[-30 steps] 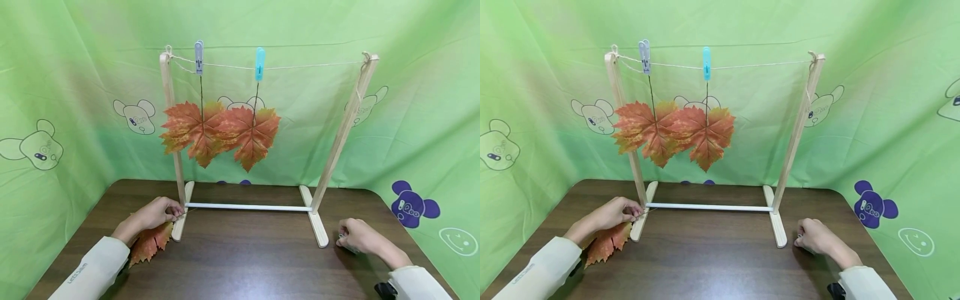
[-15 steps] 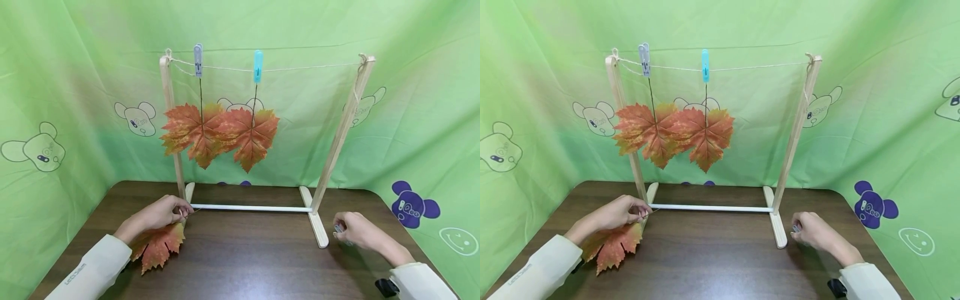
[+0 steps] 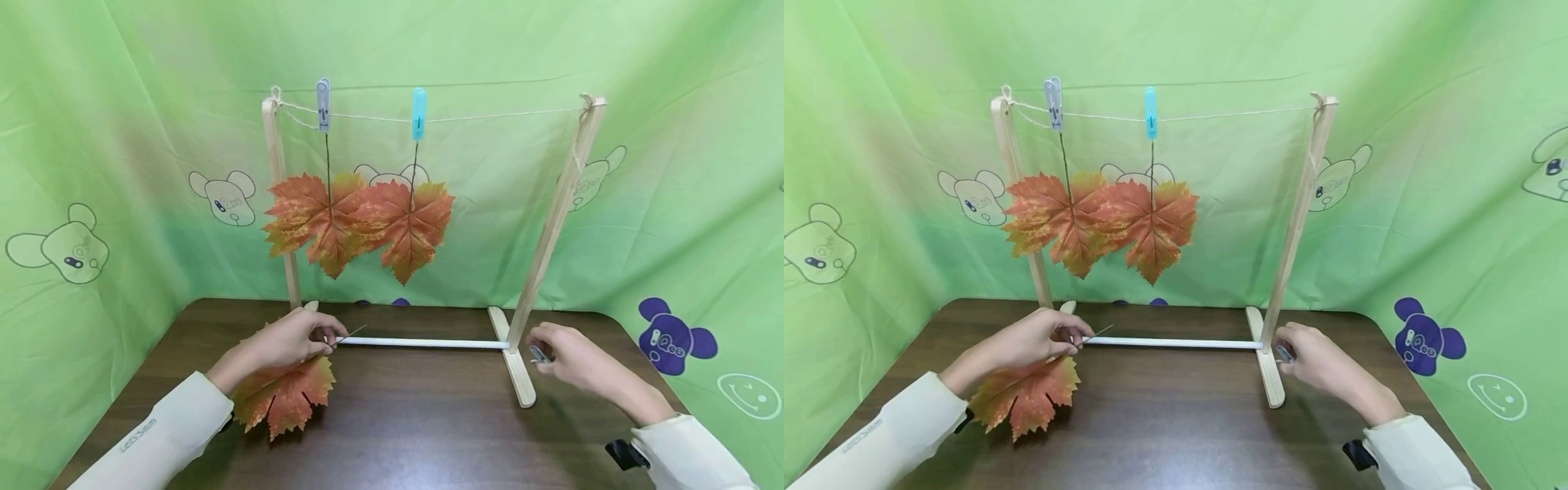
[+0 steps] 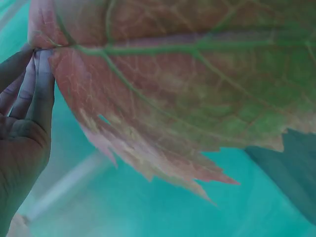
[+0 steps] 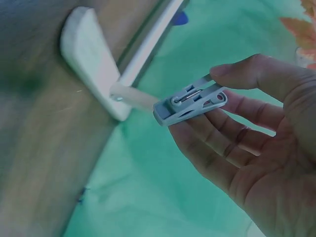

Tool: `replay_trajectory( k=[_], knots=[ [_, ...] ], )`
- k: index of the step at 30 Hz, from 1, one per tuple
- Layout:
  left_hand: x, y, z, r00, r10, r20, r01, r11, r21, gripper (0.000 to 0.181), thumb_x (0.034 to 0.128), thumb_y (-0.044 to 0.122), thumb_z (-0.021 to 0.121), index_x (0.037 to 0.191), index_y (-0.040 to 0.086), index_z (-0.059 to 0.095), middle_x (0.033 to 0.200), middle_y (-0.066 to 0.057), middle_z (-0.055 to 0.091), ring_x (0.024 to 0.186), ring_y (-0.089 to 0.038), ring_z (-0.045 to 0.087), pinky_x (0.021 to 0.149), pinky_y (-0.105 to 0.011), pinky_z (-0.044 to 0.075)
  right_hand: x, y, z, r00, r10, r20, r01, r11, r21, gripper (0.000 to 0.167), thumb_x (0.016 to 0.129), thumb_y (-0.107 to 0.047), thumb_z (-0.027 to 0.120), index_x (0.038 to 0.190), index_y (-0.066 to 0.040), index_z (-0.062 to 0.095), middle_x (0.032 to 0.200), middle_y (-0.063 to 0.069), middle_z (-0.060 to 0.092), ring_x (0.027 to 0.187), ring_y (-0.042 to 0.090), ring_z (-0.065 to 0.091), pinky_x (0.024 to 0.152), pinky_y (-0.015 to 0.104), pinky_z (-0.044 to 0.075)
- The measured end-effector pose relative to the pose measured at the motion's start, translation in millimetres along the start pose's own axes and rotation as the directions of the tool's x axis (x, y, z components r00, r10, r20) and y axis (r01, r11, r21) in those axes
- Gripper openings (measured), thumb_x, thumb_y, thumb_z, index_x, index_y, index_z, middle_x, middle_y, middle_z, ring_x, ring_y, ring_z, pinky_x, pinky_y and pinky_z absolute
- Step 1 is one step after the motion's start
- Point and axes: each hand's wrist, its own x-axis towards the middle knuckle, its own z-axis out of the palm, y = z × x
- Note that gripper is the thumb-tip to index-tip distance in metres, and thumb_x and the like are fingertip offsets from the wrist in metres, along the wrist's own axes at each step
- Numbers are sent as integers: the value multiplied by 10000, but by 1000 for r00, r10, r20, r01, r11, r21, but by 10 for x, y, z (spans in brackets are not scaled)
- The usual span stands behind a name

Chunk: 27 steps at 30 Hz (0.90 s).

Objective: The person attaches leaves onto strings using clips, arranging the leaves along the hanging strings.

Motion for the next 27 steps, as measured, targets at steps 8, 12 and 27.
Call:
replay_trajectory(
  k=[8,12,27],
  knots=[
    [156,276,77,998,44,-39,-40,995,91,258,967,16,721,1186,144,765,913,111,737,876,-11,675,796,-231,554,152,-220,-118,998,-69,-6,69,997,-25,277,733,73,815,940,-80,712,848,-83,582,743,25,512,624,253,468],
    [250,416,101,998,34,-60,-27,994,107,267,966,33,728,1199,161,758,918,92,751,864,-2,676,795,-246,542,184,-299,-181,994,-106,-29,104,993,-57,265,760,57,839,966,-65,727,884,-67,621,756,44,553,648,278,507],
    [609,915,128,966,162,-202,-148,985,84,263,951,-28,727,1193,72,751,916,-6,725,833,-82,680,762,-209,556,268,-549,-355,975,-199,-97,189,976,-104,297,804,34,834,1062,-72,733,995,-42,654,830,106,636,711,306,568]
  ],
)
